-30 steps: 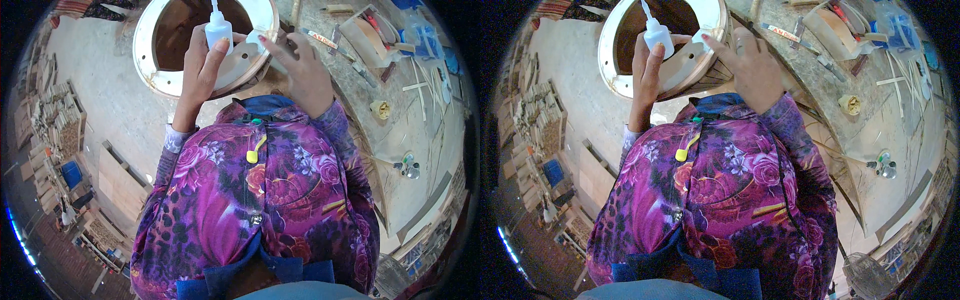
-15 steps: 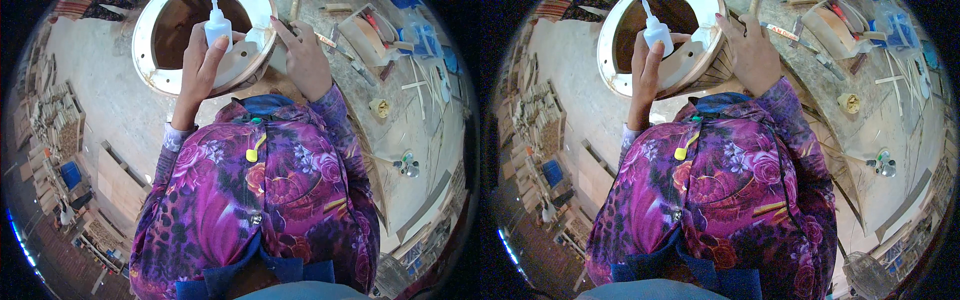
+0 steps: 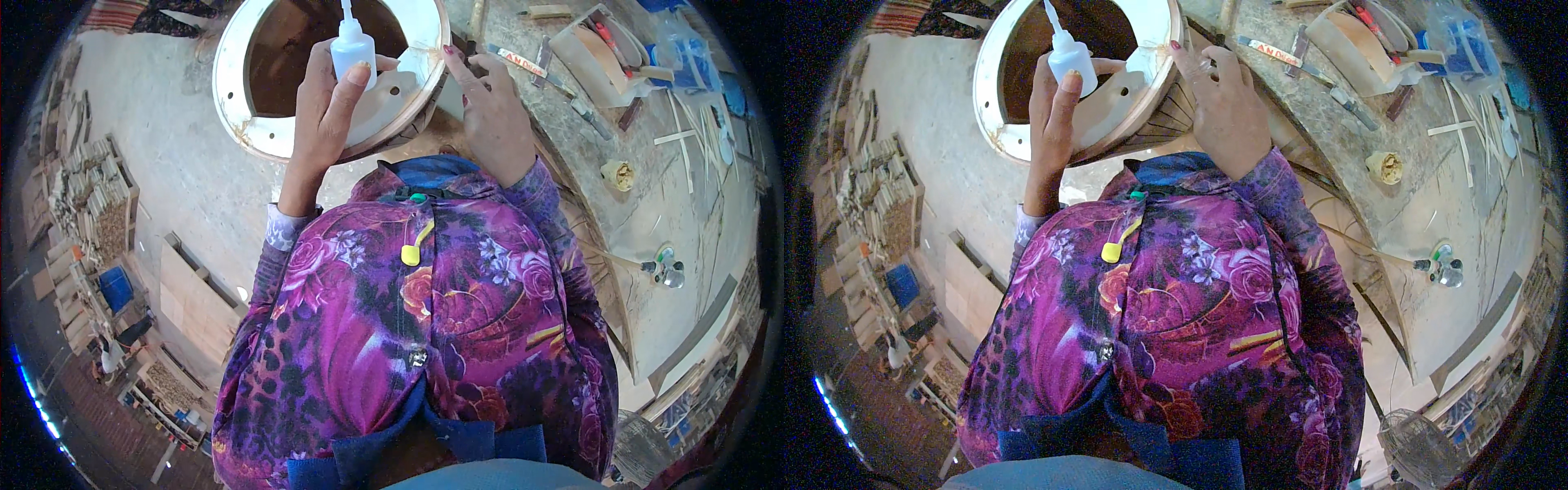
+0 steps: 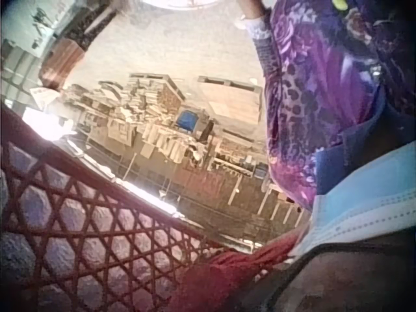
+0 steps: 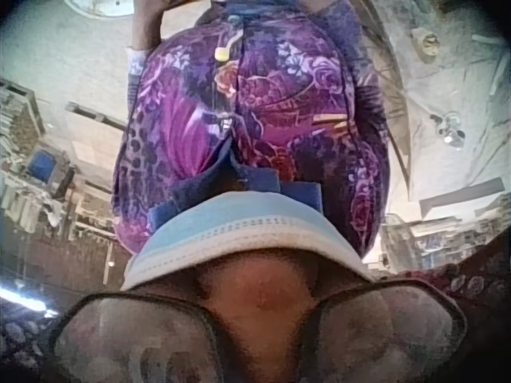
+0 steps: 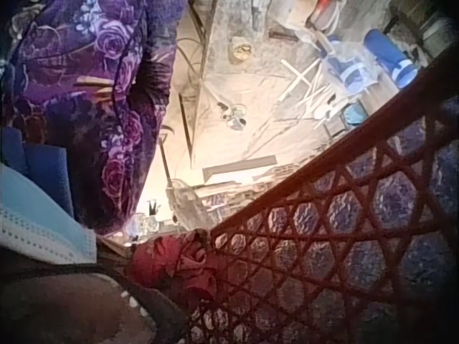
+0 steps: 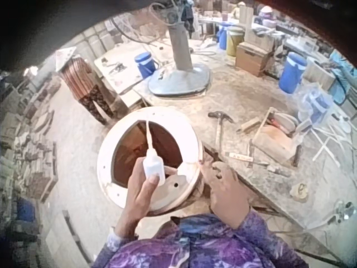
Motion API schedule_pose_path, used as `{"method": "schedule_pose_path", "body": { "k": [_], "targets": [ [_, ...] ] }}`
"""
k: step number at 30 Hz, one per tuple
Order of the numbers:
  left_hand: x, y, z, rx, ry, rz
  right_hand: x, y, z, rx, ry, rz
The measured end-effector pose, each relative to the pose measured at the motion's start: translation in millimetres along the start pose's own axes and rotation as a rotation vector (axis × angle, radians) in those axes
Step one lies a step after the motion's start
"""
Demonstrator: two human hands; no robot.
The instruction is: Assembling a wooden barrel-like structure by gluing wooden slats onto a circular frame.
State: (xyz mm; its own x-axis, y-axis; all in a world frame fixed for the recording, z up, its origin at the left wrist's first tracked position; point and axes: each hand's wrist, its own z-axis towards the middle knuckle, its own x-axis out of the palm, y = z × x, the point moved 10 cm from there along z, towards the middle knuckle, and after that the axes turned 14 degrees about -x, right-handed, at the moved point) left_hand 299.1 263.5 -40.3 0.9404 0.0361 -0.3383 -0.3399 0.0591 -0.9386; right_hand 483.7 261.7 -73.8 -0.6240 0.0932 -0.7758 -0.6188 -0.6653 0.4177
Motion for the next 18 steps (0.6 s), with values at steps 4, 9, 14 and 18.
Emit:
{"method": "schedule_pose_path", "body": {
  "k": [4, 9, 14, 18],
  "targets": [
    [0.9, -0.7, -0.5, -0.022, 0.001, -0.023, -5.1, 6.9, 2.5, -0.052, 0.022, -0.080],
    [0.2, -5.3, -1.3, 0.007, -0.003, 0.004, -11.0, 6.8, 11.1, -0.064, -0.060, -0.041],
    [-0.4, -3.5, -0.8, -0.002, -0.002, -0.013, -1.2, 6.8, 15.2, -0.061, -0.008, -0.061],
    [-0.6, -1.1, -0.4, -0.009, 0.007, -0.007, 1.6, 8.1, 14.4, -0.044, 0.041, -0.079]
  ]
}}
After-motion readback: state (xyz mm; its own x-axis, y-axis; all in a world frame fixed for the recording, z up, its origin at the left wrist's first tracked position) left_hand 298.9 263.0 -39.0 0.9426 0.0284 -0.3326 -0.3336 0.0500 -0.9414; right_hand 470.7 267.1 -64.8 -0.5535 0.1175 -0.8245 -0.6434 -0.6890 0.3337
